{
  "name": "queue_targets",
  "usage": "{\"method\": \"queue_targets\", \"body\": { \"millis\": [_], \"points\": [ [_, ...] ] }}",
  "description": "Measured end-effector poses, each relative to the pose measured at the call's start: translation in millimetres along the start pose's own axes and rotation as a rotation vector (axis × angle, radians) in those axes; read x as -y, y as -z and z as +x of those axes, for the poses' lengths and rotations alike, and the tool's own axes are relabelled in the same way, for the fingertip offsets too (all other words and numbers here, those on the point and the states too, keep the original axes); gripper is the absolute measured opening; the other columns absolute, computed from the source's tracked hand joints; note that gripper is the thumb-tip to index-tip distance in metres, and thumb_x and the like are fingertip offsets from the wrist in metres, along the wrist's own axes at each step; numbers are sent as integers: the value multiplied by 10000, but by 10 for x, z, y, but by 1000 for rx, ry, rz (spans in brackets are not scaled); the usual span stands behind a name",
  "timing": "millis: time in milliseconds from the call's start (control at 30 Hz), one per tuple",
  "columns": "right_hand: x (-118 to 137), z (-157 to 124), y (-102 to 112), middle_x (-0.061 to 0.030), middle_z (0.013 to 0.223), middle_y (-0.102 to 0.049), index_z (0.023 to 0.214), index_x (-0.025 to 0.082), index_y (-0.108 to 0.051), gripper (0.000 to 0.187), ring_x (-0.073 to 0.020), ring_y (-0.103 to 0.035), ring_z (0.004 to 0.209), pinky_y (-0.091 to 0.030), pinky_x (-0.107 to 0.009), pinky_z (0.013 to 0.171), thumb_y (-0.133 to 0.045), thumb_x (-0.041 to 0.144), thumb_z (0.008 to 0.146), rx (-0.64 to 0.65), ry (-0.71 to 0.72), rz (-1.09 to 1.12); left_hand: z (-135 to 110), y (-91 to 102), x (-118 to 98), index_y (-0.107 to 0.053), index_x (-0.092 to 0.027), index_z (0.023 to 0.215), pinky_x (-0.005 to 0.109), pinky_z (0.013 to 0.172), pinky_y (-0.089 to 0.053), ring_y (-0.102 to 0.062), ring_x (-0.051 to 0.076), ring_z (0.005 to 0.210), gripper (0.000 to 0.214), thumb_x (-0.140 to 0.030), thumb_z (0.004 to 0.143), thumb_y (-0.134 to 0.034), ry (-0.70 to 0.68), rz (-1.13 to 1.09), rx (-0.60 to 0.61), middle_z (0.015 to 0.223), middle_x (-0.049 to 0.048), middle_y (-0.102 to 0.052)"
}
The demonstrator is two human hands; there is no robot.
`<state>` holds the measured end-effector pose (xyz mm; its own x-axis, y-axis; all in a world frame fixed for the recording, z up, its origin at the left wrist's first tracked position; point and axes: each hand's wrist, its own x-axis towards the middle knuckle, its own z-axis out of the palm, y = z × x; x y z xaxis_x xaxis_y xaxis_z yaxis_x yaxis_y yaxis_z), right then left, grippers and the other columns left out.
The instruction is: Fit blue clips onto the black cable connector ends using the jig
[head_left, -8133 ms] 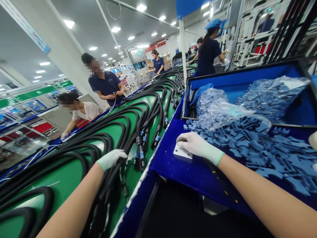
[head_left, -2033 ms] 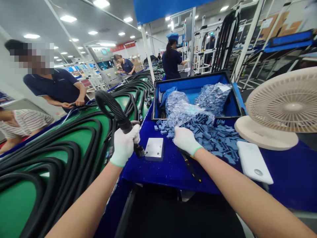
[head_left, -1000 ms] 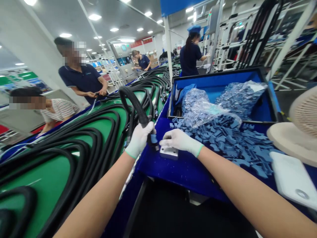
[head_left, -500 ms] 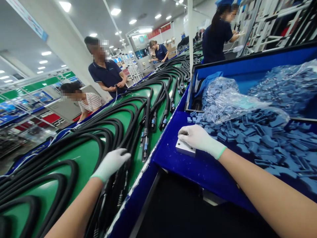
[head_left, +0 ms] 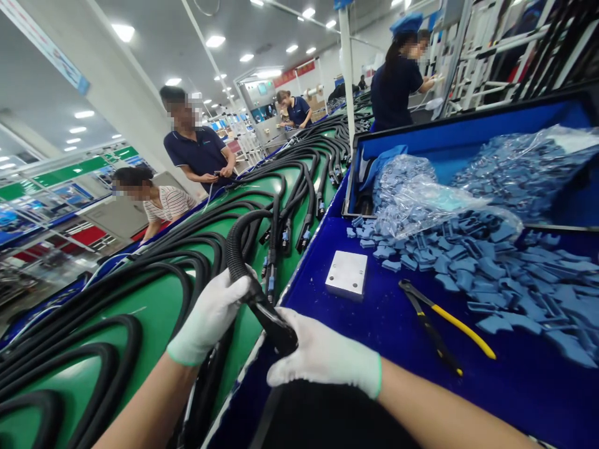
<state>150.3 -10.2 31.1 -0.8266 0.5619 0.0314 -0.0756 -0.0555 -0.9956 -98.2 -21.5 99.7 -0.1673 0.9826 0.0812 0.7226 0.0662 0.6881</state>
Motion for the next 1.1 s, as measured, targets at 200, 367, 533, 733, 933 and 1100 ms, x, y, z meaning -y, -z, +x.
{"method": "queue_targets", "body": {
  "millis": [200,367,533,733,933,1100],
  "points": [
    [-17,-363,116,28,884,-728,1161,238,-666,478,-142,-632,609,-477,-234,557,-598,85,713,-104,-16,-148,-325,-416,-311,-646,-249,1257,509,1053,-488,-640,338,1144,484,-429,824,-764,-354,340,-255,1234,110,-682],
    [283,-855,432,25,875,-748,1083,268,-674,344,-174,-667,687,-492,-256,629,-748,276,747,-34,-121,-452,-521,-778,-351,-731,-312,1157,367,852,-583,-711,200,827,308,-139,929,-617,-855,276,236,927,42,-769],
    [131,-1258,819,-175,984,-692,941,176,-700,296,-358,-657,941,-491,-485,852,-723,450,834,-643,-467,-1173,-457,-1079,-445,-787,-311,1091,332,884,-607,-757,243,964,217,-344,902,-687,-199,22,152,1053,31,-801],
    [-178,-1389,1034,-95,824,-619,738,194,-562,67,-260,-624,760,-455,-364,660,-582,157,790,-755,-514,-1258,-190,-1147,-755,-742,-232,1215,339,795,-571,-726,244,820,393,-439,893,-652,123,-194,222,888,22,-792],
    [190,-1232,795,-37,865,-687,856,217,-616,95,-197,-659,763,-510,-305,697,-580,132,830,-617,-173,-738,-58,-1074,-984,-740,-181,1230,313,814,-555,-725,229,831,433,-407,864,-687,124,-316,255,914,42,-796],
    [431,-1088,628,-90,1336,-660,1275,268,-657,384,-283,-611,1244,-456,-411,1116,-620,205,898,-393,187,-666,-79,-1023,-1091,-762,-205,1217,307,793,-554,-713,229,838,409,-410,874,-674,65,-290,281,933,35,-798]
  ]
}}
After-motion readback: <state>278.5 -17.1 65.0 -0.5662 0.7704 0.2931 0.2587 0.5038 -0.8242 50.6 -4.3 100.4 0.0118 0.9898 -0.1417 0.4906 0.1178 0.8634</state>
